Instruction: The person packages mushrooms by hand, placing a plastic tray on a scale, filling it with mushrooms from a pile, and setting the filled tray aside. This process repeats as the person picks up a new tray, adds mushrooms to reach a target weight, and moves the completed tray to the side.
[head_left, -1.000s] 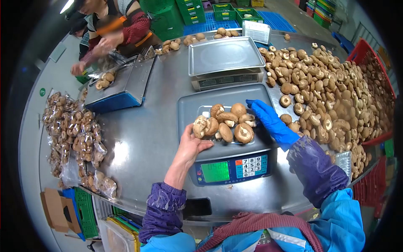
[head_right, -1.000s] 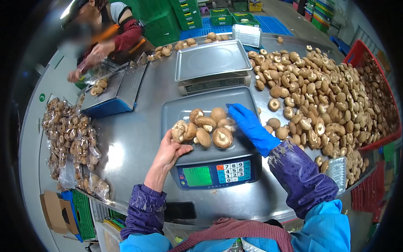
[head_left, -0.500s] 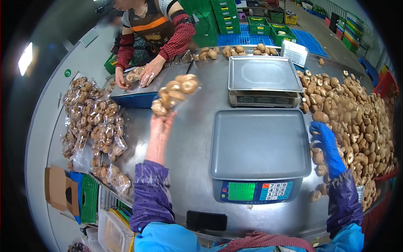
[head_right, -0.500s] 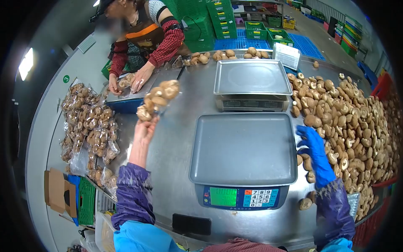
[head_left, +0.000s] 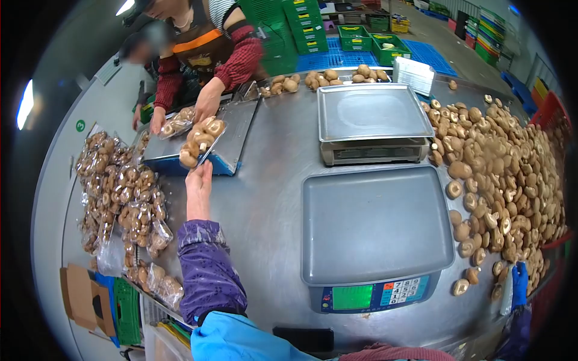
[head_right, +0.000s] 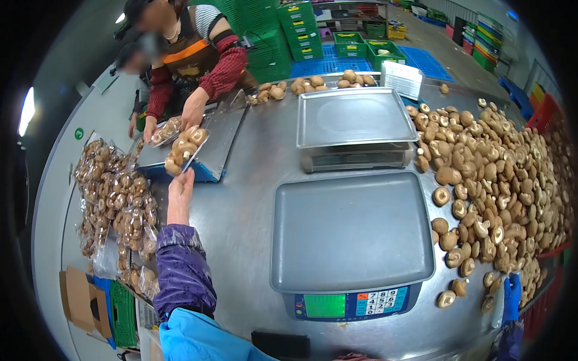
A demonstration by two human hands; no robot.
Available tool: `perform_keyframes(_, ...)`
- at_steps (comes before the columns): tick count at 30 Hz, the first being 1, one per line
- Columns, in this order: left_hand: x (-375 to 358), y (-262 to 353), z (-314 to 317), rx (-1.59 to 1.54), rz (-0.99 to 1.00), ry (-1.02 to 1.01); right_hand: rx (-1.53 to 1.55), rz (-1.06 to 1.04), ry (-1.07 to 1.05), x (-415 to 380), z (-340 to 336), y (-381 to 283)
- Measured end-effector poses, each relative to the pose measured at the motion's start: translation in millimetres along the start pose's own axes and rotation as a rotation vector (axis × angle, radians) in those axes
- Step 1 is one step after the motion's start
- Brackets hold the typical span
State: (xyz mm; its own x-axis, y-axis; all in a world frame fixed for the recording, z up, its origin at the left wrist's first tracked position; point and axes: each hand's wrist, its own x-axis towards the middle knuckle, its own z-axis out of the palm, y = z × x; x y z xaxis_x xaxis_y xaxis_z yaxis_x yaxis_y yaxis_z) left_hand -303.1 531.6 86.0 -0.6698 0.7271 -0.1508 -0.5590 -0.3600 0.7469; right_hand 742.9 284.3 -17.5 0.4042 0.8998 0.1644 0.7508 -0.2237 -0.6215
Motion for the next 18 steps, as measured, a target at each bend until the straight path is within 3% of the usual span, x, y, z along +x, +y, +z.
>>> perform_keyframes(1, -7, -1, 2, 0.005, -0.014, -0.014, -0.004, 0.016, 0.011, -13, -6, 7)
perform_keyframes(3, -21, -6, 7, 0.088, -0.104, 0.132, -0.379, 0.013, -0.054, -55, -29, 24)
perform_keyframes(5, -18, -10, -8, 0.142, -0.133, 0.066, -0.386, 0.155, -0.051, -88, -31, 5)
perform_keyframes(7, -17, -9, -14, 0.131, -0.079, 0.033, -0.447, 0.156, -0.145, -96, -33, -32)
perform_keyframes(8, -19, -2, -14, 0.095, -0.105, 0.023, -0.433, 0.159, -0.146, -97, -30, -9)
perform_keyframes(10, -18, 5, -17, 0.076, -0.076, 0.018, 0.882, 0.711, 0.217, -89, -19, 60)
perform_keyframes(13, -25, 8, 3, -0.002, -0.063, 0.073, 0.828, 0.578, 0.048, -85, -20, 84)
perform_keyframes(14, -28, 6, 10, 0.004, -0.048, 0.063, 0.909, 0.618, 0.156, -84, -16, 80)
perform_keyframes(18, -30, 3, 15, -0.060, -0.021, 0.050, 0.771, 0.551, 0.129, -77, -18, 74)
